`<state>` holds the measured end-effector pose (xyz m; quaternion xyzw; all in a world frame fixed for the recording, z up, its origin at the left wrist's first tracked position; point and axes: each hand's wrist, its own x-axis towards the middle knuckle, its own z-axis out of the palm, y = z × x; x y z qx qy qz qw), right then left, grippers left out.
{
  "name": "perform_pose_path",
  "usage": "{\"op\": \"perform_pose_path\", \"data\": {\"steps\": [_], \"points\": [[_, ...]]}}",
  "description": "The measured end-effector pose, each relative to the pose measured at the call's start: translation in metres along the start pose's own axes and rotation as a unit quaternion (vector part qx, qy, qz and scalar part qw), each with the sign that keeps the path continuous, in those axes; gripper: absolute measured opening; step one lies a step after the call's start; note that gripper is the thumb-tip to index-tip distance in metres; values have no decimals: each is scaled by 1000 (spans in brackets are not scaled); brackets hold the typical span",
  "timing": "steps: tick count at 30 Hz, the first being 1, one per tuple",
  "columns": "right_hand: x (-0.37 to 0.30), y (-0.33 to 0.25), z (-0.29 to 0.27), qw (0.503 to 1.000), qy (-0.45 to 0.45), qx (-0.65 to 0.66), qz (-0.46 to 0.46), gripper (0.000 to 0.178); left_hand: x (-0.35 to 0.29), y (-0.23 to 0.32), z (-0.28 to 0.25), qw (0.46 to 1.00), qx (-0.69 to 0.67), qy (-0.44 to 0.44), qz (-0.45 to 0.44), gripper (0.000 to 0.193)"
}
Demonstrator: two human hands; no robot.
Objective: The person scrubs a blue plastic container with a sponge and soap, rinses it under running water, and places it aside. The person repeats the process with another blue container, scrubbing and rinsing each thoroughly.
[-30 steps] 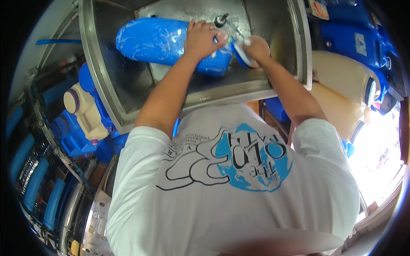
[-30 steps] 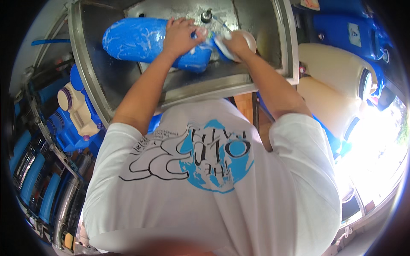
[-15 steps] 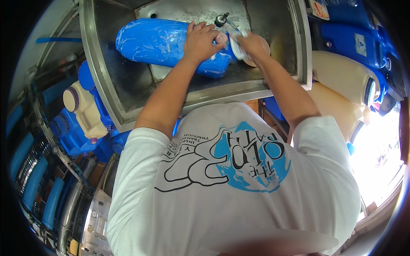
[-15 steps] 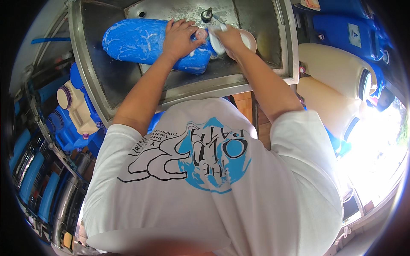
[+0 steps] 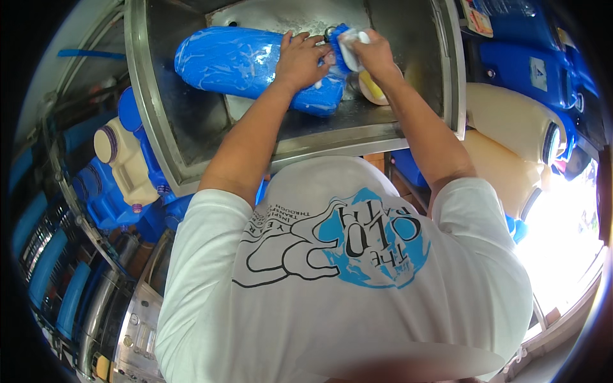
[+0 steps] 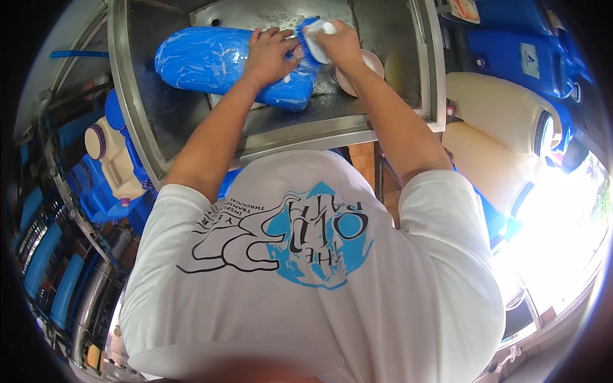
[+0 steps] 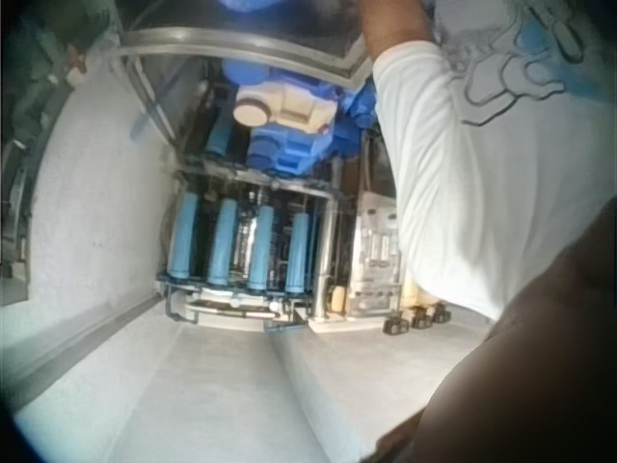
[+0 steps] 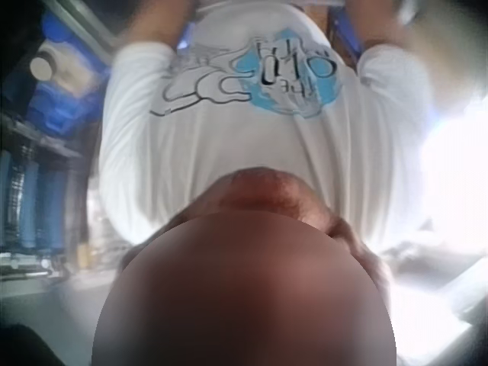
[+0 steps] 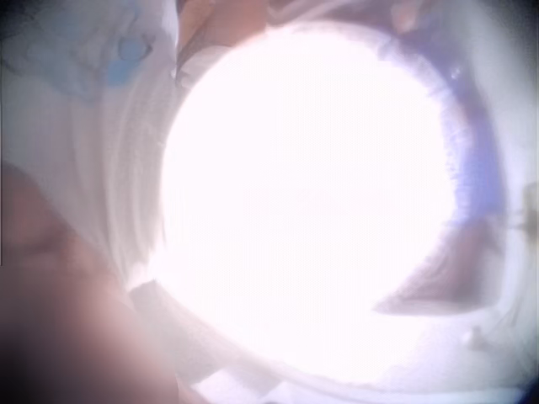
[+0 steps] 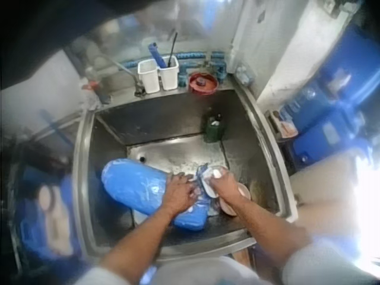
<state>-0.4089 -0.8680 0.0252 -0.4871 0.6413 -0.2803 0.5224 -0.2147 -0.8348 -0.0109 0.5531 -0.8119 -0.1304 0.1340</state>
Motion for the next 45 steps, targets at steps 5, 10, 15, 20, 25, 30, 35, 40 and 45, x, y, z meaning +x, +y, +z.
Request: {"op": "perform_pose_path", "data": {"steps": [5,10,15,20,25,30,35,40,45], "points": [[-11,32,-29,963,-82,-233,-109,36,17,6,-17,997,-22,-55,-48,50],[-6,13,-13,973,-60,-186,-127,43,10,-6,-5,996,46,-73,-9,57],[7,50,-28,952,-111,-262,-114,43,16,11,-24,993,-42,-90,-71,57],[3,45,-22,973,-87,-187,-98,39,8,-3,-5,998,26,-54,-4,59],[23,13,-18,972,-107,-184,-102,39,16,8,-19,996,14,-74,-47,62],[-11,37,-36,938,-88,-309,-130,42,11,17,-23,985,7,-159,-65,71],[15,53,-20,993,-79,-87,3,35,16,9,-9,996,37,-74,-43,64],[6,31,-33,975,-104,-198,7,40,15,17,-24,989,37,-129,-55,51],[11,17,-11,982,-124,-137,-40,46,6,8,-10,997,27,-62,-27,47]]}}
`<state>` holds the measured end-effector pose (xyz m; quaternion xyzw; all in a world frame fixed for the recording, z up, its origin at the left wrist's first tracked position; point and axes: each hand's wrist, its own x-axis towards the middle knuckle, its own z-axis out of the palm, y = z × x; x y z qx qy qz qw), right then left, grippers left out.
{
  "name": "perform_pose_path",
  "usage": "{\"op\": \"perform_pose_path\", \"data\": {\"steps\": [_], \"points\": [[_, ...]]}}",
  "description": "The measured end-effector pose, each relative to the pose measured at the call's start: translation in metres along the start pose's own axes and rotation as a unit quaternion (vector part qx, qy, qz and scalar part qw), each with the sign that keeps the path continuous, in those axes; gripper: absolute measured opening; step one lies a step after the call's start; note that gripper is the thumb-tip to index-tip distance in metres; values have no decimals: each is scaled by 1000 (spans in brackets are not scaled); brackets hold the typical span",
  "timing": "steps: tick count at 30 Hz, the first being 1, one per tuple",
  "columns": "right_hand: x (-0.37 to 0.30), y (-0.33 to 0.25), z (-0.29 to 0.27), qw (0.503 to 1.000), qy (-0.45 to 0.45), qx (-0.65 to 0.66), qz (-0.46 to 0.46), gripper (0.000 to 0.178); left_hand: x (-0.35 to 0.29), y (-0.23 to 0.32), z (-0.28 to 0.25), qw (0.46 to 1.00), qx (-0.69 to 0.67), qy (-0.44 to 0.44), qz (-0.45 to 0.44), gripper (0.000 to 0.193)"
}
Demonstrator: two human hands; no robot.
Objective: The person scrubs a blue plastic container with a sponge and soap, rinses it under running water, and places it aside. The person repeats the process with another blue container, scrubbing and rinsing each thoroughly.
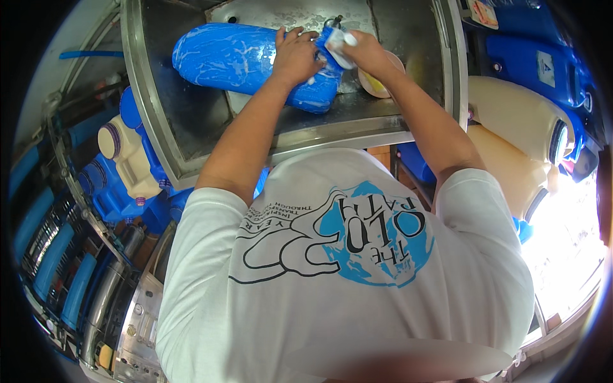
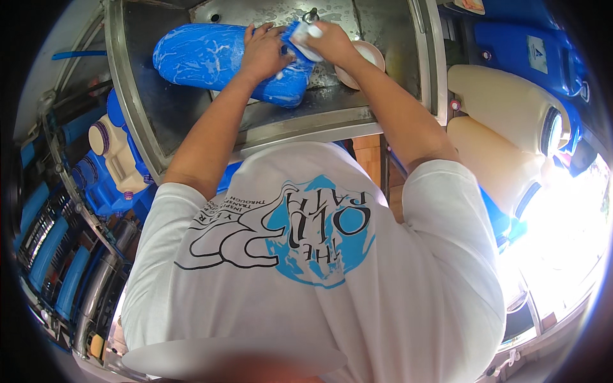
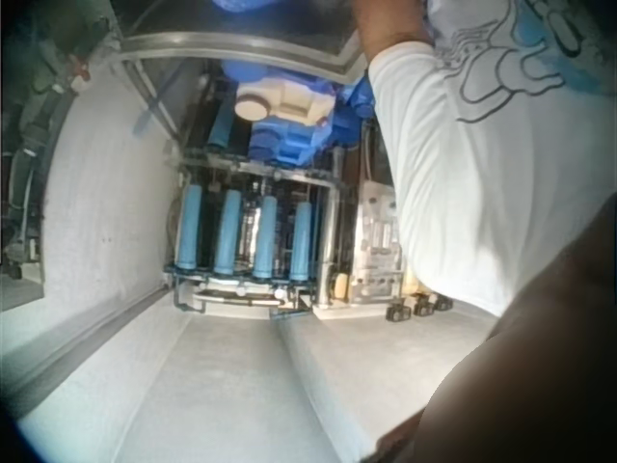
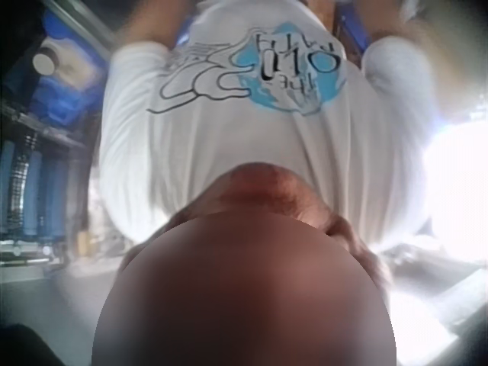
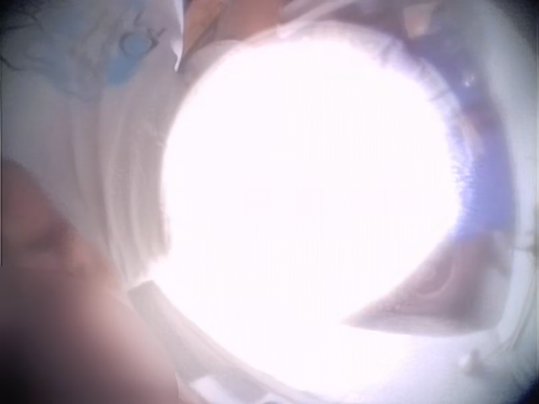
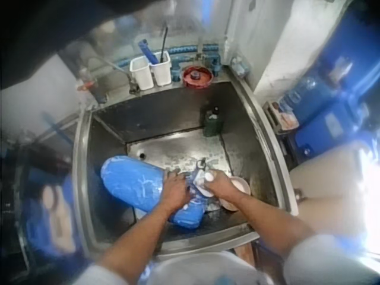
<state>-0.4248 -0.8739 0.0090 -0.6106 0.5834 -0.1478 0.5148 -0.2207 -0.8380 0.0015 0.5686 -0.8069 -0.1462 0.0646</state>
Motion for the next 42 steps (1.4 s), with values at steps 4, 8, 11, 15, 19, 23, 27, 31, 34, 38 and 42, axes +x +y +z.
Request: {"op": "perform_pose_path", "data": {"steps": [4,8,11,15,19,23,27,31,34,38,42], "points": [[-8,66,-3,988,14,-131,-84,37,3,10,-17,998,-34,-44,-25,49],[6,1,0,999,-21,20,-17,34,1,1,-9,998,27,-53,-2,51],[-6,82,-12,985,-20,-125,-118,35,1,-4,8,999,-28,1,19,57],[-1,-26,-16,999,-1,-12,-37,39,7,8,-10,992,90,-84,-29,57],[-6,72,-9,983,30,-110,-147,32,-1,3,-7,999,-29,-28,1,53],[2,-16,-14,1000,10,5,-16,42,2,-3,-4,998,39,-43,-3,55],[2,64,-9,994,18,-43,-103,39,1,5,-1,998,-51,13,-20,55],[8,13,-11,999,-1,41,-2,39,-1,4,-6,999,-16,-31,-21,62],[-2,30,-3,995,-25,-65,-64,36,-10,2,-2,1000,-11,-28,-2,50],[-12,15,-23,998,3,-20,-62,39,-5,-2,5,1000,0,-24,-4,43],[-4,17,-3,997,-11,-58,-54,41,-6,4,-2,998,25,-51,-9,41]]}}
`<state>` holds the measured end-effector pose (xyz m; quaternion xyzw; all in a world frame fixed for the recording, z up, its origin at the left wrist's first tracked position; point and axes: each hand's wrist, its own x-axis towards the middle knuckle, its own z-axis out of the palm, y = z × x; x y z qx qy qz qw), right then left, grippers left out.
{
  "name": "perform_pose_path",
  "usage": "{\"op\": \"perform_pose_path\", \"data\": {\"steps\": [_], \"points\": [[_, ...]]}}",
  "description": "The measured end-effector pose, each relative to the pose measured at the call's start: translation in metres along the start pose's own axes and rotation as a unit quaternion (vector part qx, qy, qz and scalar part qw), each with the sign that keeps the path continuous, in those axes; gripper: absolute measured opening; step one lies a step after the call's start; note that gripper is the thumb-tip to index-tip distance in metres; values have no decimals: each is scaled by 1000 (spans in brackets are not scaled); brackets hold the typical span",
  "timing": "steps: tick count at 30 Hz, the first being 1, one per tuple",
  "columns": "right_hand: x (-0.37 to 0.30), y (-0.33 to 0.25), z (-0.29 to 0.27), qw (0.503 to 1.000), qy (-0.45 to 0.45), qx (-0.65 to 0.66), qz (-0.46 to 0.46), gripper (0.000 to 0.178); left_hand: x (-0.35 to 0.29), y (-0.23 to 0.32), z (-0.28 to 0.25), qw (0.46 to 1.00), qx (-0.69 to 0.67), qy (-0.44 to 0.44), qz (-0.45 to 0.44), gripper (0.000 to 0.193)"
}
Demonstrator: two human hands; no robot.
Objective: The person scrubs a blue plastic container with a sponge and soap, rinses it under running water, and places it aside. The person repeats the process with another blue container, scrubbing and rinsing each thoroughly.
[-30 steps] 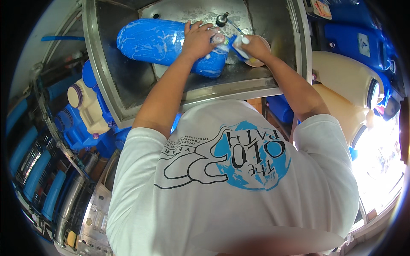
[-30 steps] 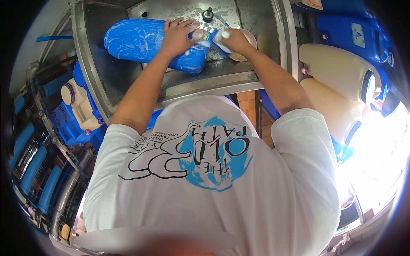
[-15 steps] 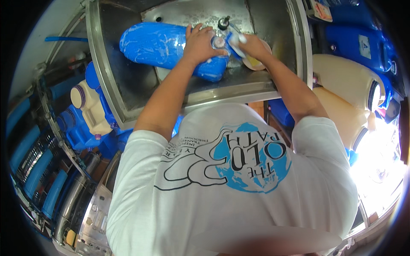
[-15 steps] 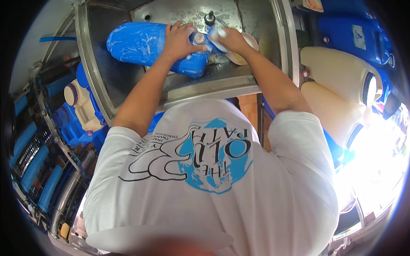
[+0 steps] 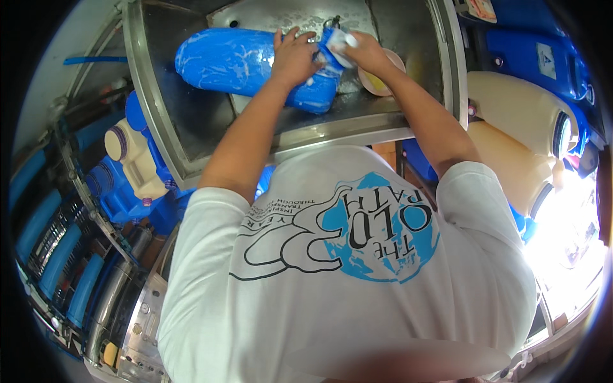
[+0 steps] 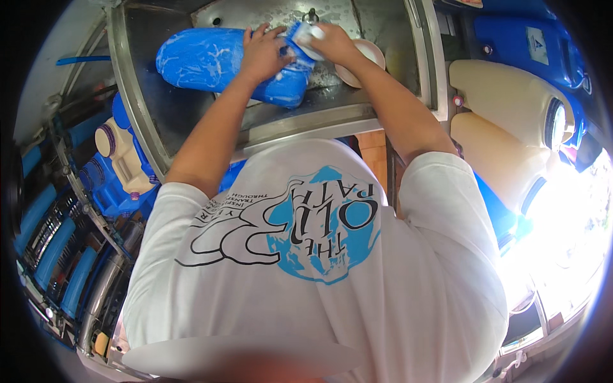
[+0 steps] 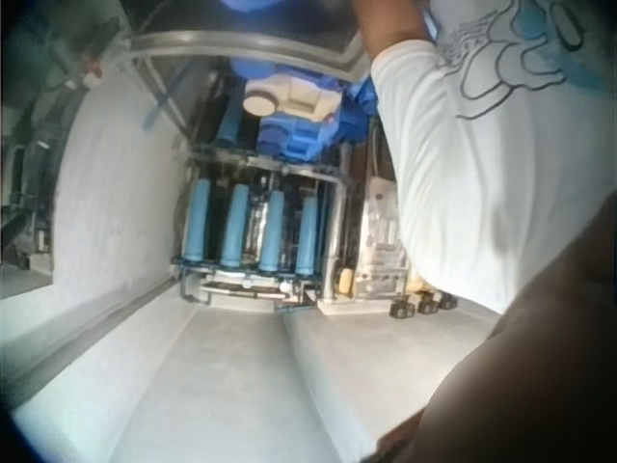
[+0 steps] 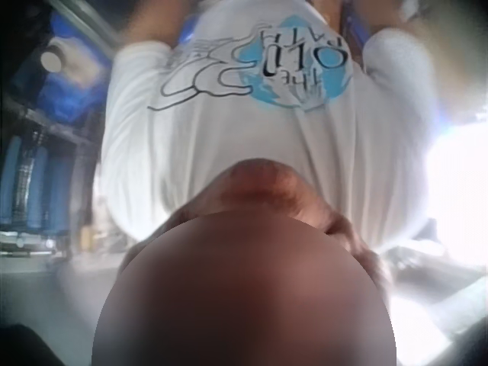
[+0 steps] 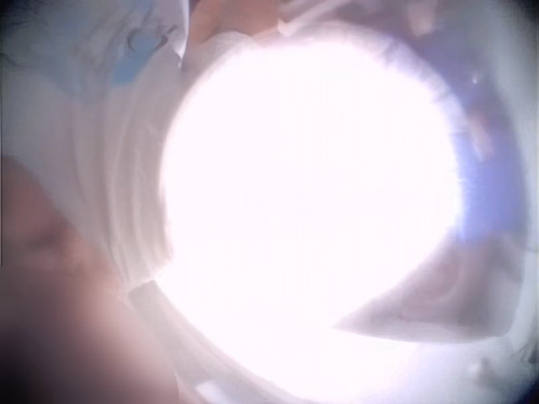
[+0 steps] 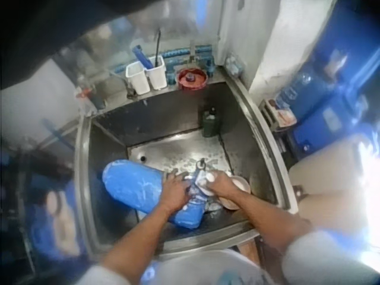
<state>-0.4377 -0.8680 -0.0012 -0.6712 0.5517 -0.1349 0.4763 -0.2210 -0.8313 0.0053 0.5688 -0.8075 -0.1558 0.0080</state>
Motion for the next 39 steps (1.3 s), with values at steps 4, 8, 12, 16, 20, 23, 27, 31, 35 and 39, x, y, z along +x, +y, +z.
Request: {"op": "perform_pose_path", "data": {"steps": [4,8,12,16,20,23,27,31,35,39], "points": [[-10,11,-14,999,16,-16,-27,42,0,-1,2,1000,-13,19,0,41],[-9,-5,-6,999,18,-6,-33,42,9,0,-2,999,31,-13,-5,43],[-6,-5,-16,999,32,-9,-8,35,8,0,-3,1000,-3,-4,-17,44],[-17,0,8,999,35,-12,-40,33,11,-1,-1,999,52,-1,-6,47],[-9,32,-11,995,31,-4,97,37,11,-8,12,998,-1,62,7,54],[11,10,-2,974,11,111,196,43,12,-4,-1,1000,-3,25,13,53],[-12,9,13,977,37,109,180,38,8,6,-12,999,19,-34,-23,57],[19,-22,-1,965,51,130,220,26,7,-11,20,988,10,145,43,52],[9,20,15,959,40,159,231,39,8,-6,5,999,-12,43,21,53],[11,9,12,973,54,143,173,40,7,0,6,998,-2,66,2,55]]}}
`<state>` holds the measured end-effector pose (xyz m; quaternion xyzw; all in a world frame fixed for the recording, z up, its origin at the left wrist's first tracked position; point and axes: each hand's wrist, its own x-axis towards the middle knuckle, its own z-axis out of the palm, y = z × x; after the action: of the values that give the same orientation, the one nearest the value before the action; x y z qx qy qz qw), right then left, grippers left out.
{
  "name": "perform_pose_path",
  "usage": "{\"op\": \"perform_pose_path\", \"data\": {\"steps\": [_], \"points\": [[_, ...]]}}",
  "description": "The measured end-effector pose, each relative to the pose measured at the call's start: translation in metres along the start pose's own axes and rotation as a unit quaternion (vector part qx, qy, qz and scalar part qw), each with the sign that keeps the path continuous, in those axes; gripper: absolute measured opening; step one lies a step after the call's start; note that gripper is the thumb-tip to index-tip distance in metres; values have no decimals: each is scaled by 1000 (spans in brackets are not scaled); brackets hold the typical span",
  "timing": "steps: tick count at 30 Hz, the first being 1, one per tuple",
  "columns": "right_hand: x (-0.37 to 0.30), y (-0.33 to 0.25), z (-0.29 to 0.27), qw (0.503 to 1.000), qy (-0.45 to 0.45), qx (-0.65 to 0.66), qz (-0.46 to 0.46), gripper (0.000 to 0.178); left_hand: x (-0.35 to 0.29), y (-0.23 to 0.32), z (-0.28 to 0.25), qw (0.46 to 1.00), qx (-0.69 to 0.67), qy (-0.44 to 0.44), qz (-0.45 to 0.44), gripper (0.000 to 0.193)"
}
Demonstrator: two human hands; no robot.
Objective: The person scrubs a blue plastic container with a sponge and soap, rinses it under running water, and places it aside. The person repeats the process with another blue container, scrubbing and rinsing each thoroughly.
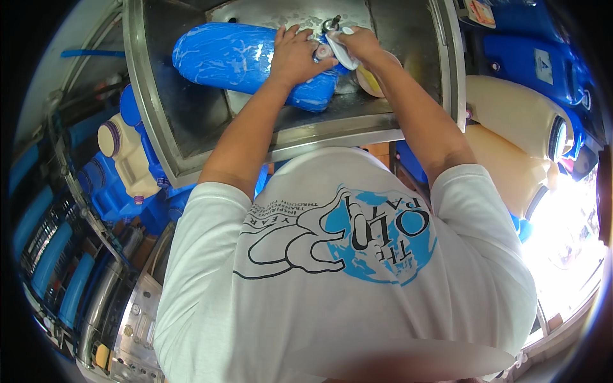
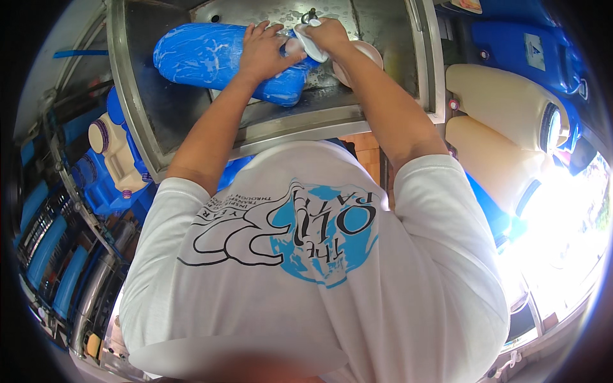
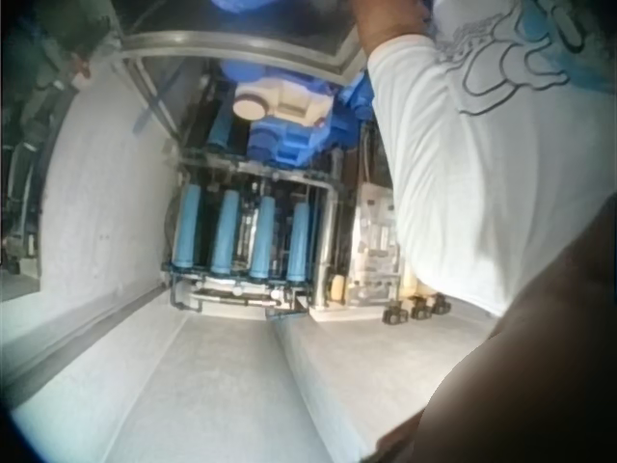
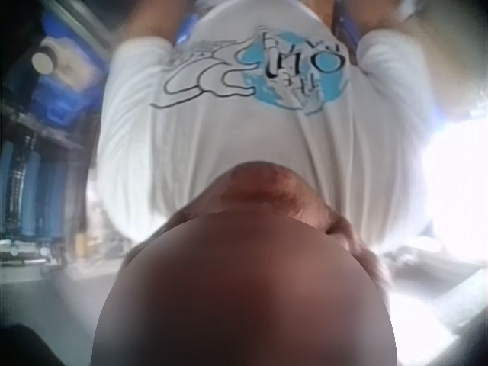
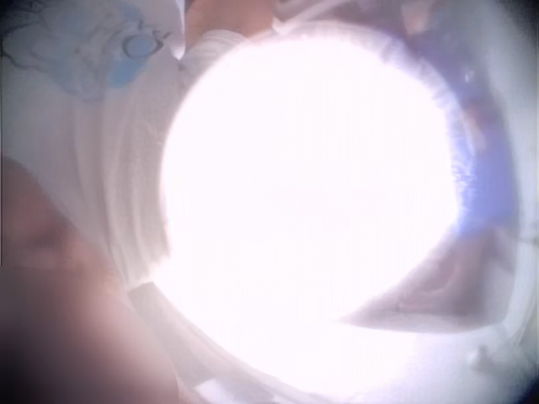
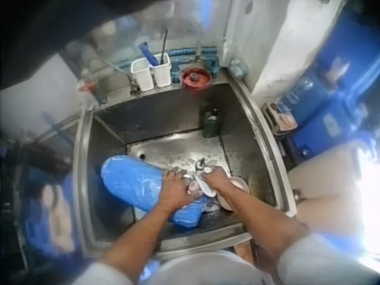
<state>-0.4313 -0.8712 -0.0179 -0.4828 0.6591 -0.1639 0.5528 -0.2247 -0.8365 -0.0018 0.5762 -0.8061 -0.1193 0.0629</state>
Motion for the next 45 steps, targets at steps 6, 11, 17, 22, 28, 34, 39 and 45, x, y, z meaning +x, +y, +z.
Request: {"op": "perform_pose_path", "data": {"steps": [6,11,17,22,28,34,39,45], "points": [[-26,-1,-14,973,32,-200,-111,40,0,0,-12,998,-59,-29,-5,49],[-33,-10,12,953,71,-184,-230,38,-2,-5,-7,999,-2,-5,32,51],[-29,-56,-14,961,48,-210,-174,46,3,-7,-15,997,-53,-54,25,65],[-30,-5,-11,947,63,-291,-124,44,-13,-47,-24,999,-13,-36,32,105],[-8,-94,19,933,48,-316,-166,42,-37,-68,-35,999,30,10,-6,118],[-15,-85,18,867,32,-484,-115,41,-43,-67,-39,999,38,1,-4,120],[-19,-86,21,856,20,-498,-134,40,-44,-69,-39,1000,22,-4,-11,122],[-55,-89,49,843,14,-521,-131,41,-46,-69,-38,1000,21,-13,-13,124]]}}
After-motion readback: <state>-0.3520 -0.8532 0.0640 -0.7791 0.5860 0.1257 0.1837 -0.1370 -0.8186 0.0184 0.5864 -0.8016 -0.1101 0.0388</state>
